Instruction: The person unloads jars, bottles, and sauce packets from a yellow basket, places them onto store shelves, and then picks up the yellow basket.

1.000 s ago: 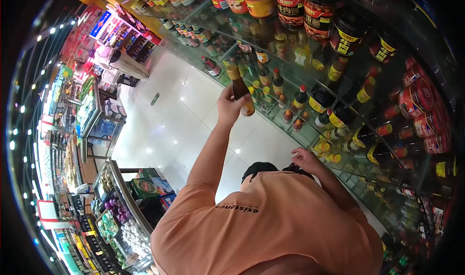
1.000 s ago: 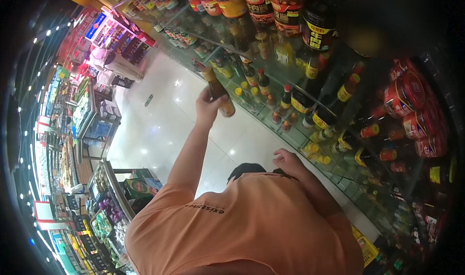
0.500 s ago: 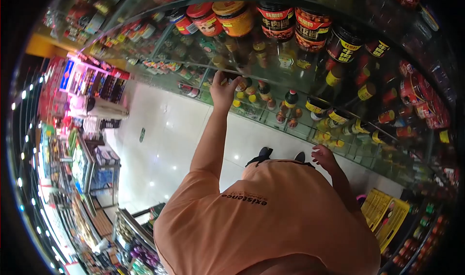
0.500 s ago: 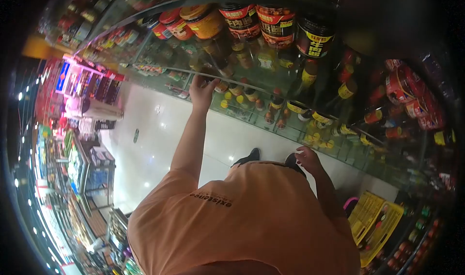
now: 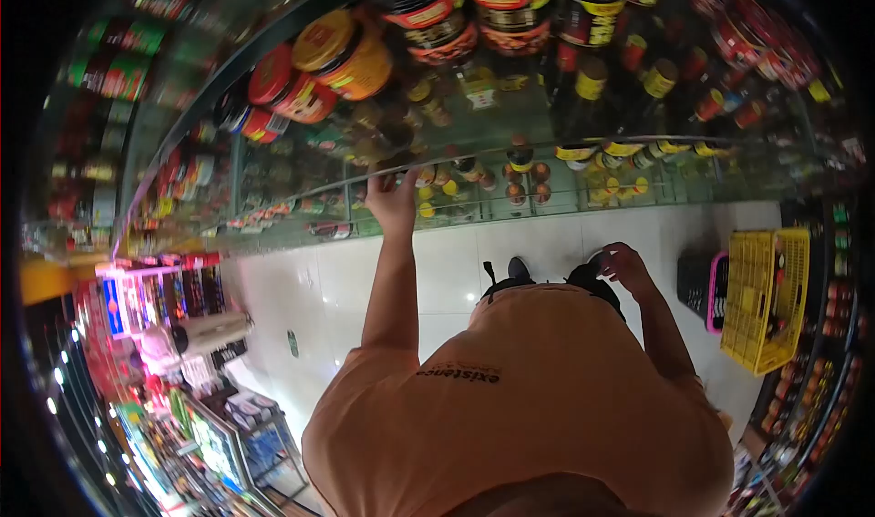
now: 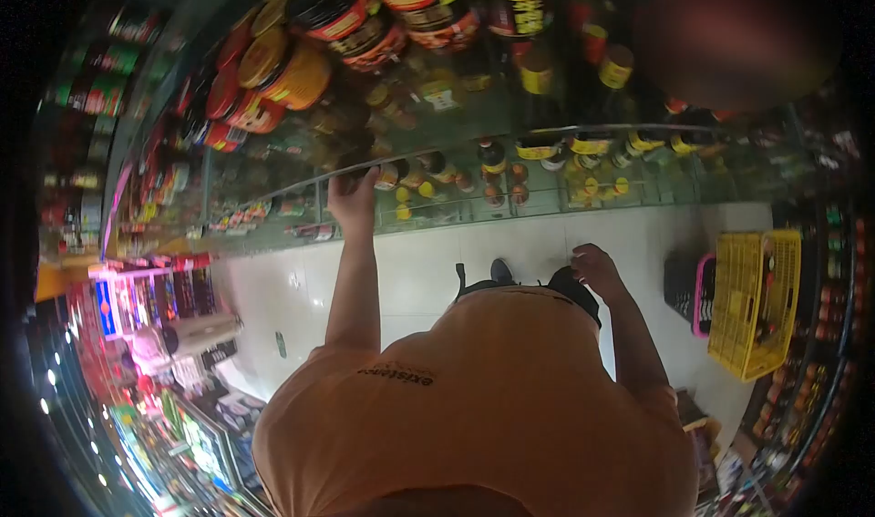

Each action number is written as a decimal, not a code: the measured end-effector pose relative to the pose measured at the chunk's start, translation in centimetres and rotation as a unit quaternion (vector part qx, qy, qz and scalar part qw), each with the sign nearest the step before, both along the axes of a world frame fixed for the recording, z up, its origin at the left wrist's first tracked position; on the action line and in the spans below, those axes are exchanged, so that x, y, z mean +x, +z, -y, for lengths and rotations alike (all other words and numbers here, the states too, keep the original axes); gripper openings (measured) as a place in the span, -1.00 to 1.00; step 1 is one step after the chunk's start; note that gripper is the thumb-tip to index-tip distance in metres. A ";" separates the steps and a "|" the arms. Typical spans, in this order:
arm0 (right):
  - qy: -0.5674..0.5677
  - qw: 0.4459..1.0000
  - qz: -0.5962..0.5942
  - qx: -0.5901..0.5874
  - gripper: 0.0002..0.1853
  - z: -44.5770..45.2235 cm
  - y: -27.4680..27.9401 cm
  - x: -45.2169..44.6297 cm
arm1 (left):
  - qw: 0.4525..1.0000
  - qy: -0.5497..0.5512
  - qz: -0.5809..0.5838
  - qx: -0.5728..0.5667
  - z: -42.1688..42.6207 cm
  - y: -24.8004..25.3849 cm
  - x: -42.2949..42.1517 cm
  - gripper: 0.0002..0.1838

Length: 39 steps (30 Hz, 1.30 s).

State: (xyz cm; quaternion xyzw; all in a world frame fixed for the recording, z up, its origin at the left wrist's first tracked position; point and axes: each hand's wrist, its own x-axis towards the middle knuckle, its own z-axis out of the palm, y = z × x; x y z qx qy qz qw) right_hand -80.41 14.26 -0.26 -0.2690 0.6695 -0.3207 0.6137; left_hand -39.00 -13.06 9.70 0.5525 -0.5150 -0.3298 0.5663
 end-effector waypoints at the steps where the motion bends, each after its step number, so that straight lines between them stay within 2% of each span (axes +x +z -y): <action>1: -0.018 1.000 0.001 0.001 -0.67 -0.5 0.0 0.1 | 1.000 -0.018 0.001 0.001 0.4 -0.2 0.1 -0.42; 3: -0.034 0.999 0.018 -0.009 -0.67 -2.2 -0.3 0.0 | 0.999 -0.017 0.035 -0.032 0.4 -0.5 0.5 -0.44; 4: -0.056 0.998 0.038 -0.016 -0.65 -2.8 -0.3 0.0 | 0.998 -0.046 -0.010 -0.048 0.3 -0.3 0.2 -0.46; 5: -0.077 0.996 0.041 -0.014 -0.65 -3.7 0.0 -0.2 | 0.997 -0.068 -0.008 -0.046 0.0 0.0 -0.2 -0.46; 7: -0.048 0.999 -0.006 0.007 -0.65 -5.2 1.6 -1.1 | 0.997 -0.057 0.005 -0.060 -0.5 1.0 -0.9 -0.47; 9: -0.082 0.997 0.010 0.009 -0.64 -7.4 1.7 -2.6 | 0.997 -0.050 0.003 -0.062 0.1 0.1 -0.7 -0.46; 11: -0.067 0.997 0.004 0.024 -0.60 -9.4 3.5 -4.5 | 0.996 -0.041 -0.003 -0.084 0.7 -1.1 -0.2 -0.45; 12: -0.070 0.997 -0.007 0.030 -0.60 -10.8 2.9 -5.6 | 0.997 -0.019 0.053 -0.052 0.5 -1.0 -0.1 -0.34; 14: -0.094 0.995 -0.001 0.011 -0.62 -14.0 0.9 -8.2 | 0.998 0.016 0.052 -0.020 -0.2 -1.1 -0.9 -0.16; 15: -0.098 0.995 0.005 -0.012 -0.64 -15.9 0.2 -9.4 | 0.997 0.032 0.050 -0.056 0.0 -1.7 -1.2 -0.27; 16: -0.097 0.995 -0.015 0.003 -0.64 -17.4 0.5 -10.8 | 0.990 0.063 0.120 -0.043 -1.0 -1.1 -2.4 -0.20; 17: -0.121 0.992 -0.013 0.006 -0.64 -19.2 0.5 -12.2 | 0.981 0.129 0.146 0.000 -3.0 -0.2 -4.5 -0.18; 18: -0.125 0.992 -0.017 0.018 -0.64 -20.9 0.5 -13.5 | 0.970 0.188 0.153 -0.011 -4.1 -0.9 -5.8 -0.20; 20: -0.139 0.989 -0.028 0.035 -0.63 -25.0 -0.3 -16.4 | 0.975 0.182 0.076 -0.103 -3.4 -8.2 -1.8 -0.30; 21: -0.154 0.987 -0.027 0.037 -0.63 -27.0 -0.8 -17.7 | 0.952 0.268 0.133 -0.065 -7.7 -7.9 -5.8 -0.38; 22: -0.153 0.986 -0.043 0.054 -0.63 -28.8 -1.1 -19.0 | 0.937 0.299 0.182 -0.026 -12.5 -6.7 -11.5 -0.47; 23: -0.151 0.984 -0.059 0.071 -0.63 -30.6 -1.5 -20.3 | 0.927 0.270 0.258 -0.013 -10.7 -15.2 -7.2 -0.47; 24: -0.163 0.982 -0.057 0.072 -0.63 -32.4 -2.7 -21.4 | 0.929 0.195 0.303 0.078 -18.0 -10.7 -16.0 -0.47; 25: -0.174 0.978 -0.093 0.065 -0.63 -34.4 -4.2 -22.3 | 0.910 0.142 0.371 0.119 -19.3 -16.2 -16.0 -0.55; 26: -0.183 0.973 -0.128 0.059 -0.63 -36.2 -5.1 -23.1 | 0.904 0.052 0.385 0.177 -22.1 -18.6 -18.8 -0.65; 27: -0.189 0.972 -0.126 0.061 -0.63 -37.7 -5.0 -23.7 | 0.911 -0.132 0.310 0.240 -22.3 -27.4 -16.8 -0.72; 28: -0.207 0.967 -0.125 0.075 -0.63 -38.8 -4.8 -24.3 | 0.874 -0.297 0.212 0.320 -23.0 -34.5 -15.7 -0.77; 29: -0.226 0.962 -0.123 0.089 -0.62 -39.7 -4.9 -24.8 | 0.789 -0.368 0.111 0.479 -25.3 -30.8 -19.8 -0.81; 30: -0.235 0.960 -0.123 0.091 -0.62 -40.7 -5.5 -25.3 | 0.753 -0.480 0.213 0.397 -27.4 -29.7 -23.1 -0.73; 31: -0.246 0.958 -0.118 0.091 -0.62 -41.5 -5.8 -25.6 | 0.692 -0.578 0.308 0.303 -29.4 -29.4 -25.5 -0.65; 32: -0.261 0.953 -0.123 0.093 -0.62 -42.2 -5.9 -25.9 | 0.666 -0.543 0.407 0.308 -29.8 -33.6 -26.0 -0.62; 33: -0.275 0.948 -0.131 0.096 -0.62 -42.8 -6.1 -26.3 | 0.659 -0.550 0.412 0.304 -29.0 -34.2 -27.8 -0.62; 35: -0.306 0.939 -0.112 0.113 -0.59 -43.5 -6.9 -27.0 | 0.604 -0.616 0.493 0.112 -28.0 -35.4 -34.1 -0.67; 36: -0.315 0.936 -0.094 0.130 -0.60 -43.5 -6.1 -27.6 | 0.623 -0.602 0.484 0.125 -28.1 -32.9 -38.2 -0.69; 37: -0.317 0.934 -0.092 0.133 -0.60 -43.6 -5.9 -28.4 | 0.642 -0.586 0.473 0.141 -28.6 -28.5 -43.2 -0.71; 39: -0.316 0.933 -0.123 0.119 -0.60 -43.7 -5.7 -30.0 | 0.726 -0.544 0.387 0.165 -28.7 -23.2 -52.1 -0.75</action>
